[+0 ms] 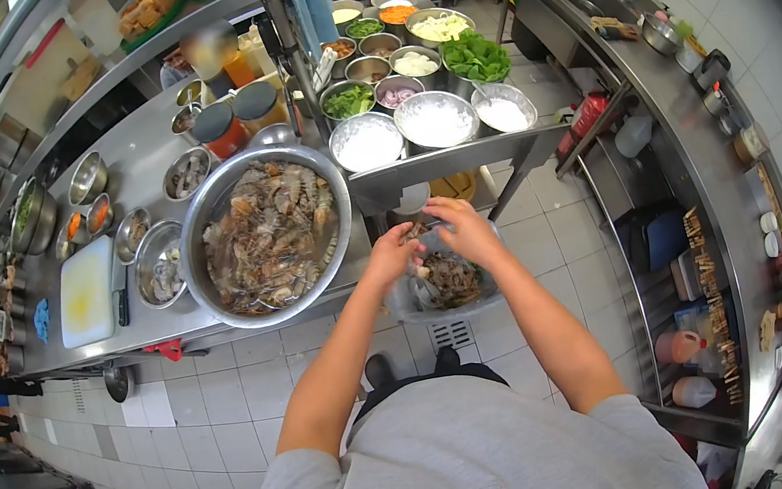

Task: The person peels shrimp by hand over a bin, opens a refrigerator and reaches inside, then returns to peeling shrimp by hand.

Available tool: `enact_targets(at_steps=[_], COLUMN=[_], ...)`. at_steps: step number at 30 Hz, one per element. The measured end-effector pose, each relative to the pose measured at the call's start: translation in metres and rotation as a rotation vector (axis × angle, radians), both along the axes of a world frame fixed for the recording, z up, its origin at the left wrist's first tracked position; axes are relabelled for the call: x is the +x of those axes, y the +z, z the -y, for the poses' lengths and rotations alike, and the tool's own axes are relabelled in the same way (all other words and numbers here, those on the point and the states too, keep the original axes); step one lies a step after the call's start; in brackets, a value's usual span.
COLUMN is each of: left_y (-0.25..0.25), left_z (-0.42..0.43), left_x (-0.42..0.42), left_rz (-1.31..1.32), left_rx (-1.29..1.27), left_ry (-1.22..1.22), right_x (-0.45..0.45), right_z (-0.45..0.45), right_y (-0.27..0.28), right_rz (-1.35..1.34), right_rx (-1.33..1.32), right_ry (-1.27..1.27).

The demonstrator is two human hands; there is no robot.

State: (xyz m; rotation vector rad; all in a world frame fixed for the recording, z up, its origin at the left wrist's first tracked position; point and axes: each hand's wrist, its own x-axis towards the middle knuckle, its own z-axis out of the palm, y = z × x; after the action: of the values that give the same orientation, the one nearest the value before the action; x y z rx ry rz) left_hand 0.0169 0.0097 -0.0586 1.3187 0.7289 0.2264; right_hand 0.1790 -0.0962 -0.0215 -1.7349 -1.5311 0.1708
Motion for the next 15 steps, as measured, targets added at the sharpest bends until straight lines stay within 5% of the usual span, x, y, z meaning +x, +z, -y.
enact_targets(at_steps=[3,15], left_y=[0.015,0.043], left_z=[0.000,-0.003], left_x=[-0.001,-0.015], left_rz=[-0.054,-0.160], left_rx=[0.218,0.487], left_ry=[-0.154,-0.440], right_x=[0.002,-0.003], right_z=[-0.001,0.005], right_y=[0.004,-0.010], right_rz=[0.129,0.249], right_rx=[-0.295,-0.198], right_ry=[0.229,0.363])
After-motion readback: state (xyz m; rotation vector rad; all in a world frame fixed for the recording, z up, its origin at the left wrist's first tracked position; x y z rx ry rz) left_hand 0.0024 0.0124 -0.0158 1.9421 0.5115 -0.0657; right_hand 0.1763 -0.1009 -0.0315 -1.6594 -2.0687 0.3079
